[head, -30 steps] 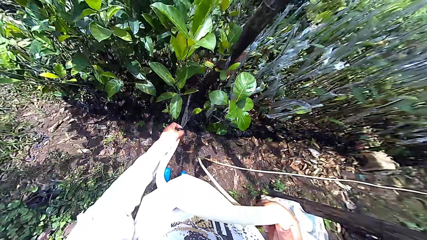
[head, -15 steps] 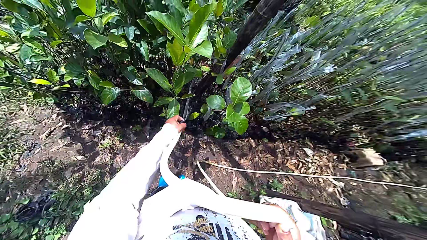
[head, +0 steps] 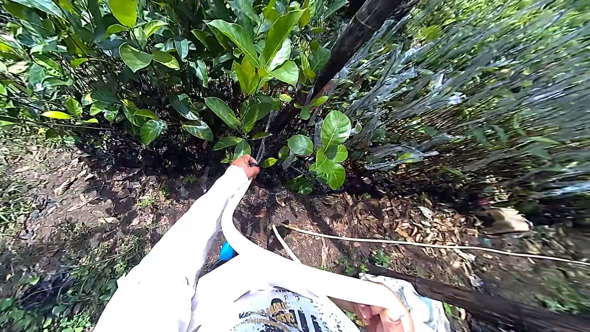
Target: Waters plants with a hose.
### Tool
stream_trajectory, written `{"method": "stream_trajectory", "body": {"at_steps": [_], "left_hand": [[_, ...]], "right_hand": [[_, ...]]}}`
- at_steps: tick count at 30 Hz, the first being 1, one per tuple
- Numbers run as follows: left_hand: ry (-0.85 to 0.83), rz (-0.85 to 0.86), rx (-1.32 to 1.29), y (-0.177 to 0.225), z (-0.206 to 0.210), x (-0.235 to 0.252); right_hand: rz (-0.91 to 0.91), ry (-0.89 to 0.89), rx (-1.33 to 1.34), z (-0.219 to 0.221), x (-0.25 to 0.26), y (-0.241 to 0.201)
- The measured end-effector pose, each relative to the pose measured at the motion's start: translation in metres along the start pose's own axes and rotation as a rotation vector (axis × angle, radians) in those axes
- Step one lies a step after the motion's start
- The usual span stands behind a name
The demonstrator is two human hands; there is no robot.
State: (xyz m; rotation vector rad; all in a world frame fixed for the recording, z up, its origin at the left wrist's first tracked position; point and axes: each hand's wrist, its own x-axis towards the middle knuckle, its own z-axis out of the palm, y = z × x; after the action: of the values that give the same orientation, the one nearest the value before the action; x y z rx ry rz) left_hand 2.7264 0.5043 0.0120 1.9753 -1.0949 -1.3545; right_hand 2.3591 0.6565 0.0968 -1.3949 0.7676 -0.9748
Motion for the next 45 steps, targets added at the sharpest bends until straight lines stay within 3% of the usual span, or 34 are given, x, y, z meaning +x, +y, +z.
{"method": "stream_trajectory", "body": {"at_steps": [10, 12, 15, 18, 21, 24, 39, 45], "left_hand": [[-0.027, -0.018, 0.038, 0.013, -0.002, -0.008], [-0.081, -0.111, 0.062, 0.021, -0.007, -0.016], [-0.005, -0.02, 0.074, -0.005, 0.004, -0.019], [-0.072, -0.146, 0.078, -0.002, 0.004, -0.044], [-0.024, -0.087, 0.038, -0.05, 0.019, -0.024], [-0.018, -0.162, -0.007, -0.068, 0.033, -0.023], [-0.187, -0.268, -0.1, -0.092, 0.068, -0.066], [-0.172, -0.294, -0.151, -0.106, 0.075, -0.08]], "right_hand": [[-0.002, 0.006, 0.012, 0.001, -0.003, 0.0], [-0.002, 0.011, 0.018, 0.001, -0.005, 0.003], [-0.024, 0.023, 0.043, 0.001, -0.01, 0.009], [-0.021, 0.001, 0.064, 0.004, -0.014, 0.012], [-0.006, -0.026, 0.095, 0.005, -0.017, 0.014], [0.006, -0.035, 0.11, 0.005, -0.018, 0.015], [-0.001, -0.087, 0.111, -0.003, -0.022, 0.015], [0.003, -0.103, 0.127, -0.006, -0.02, 0.017]]}}
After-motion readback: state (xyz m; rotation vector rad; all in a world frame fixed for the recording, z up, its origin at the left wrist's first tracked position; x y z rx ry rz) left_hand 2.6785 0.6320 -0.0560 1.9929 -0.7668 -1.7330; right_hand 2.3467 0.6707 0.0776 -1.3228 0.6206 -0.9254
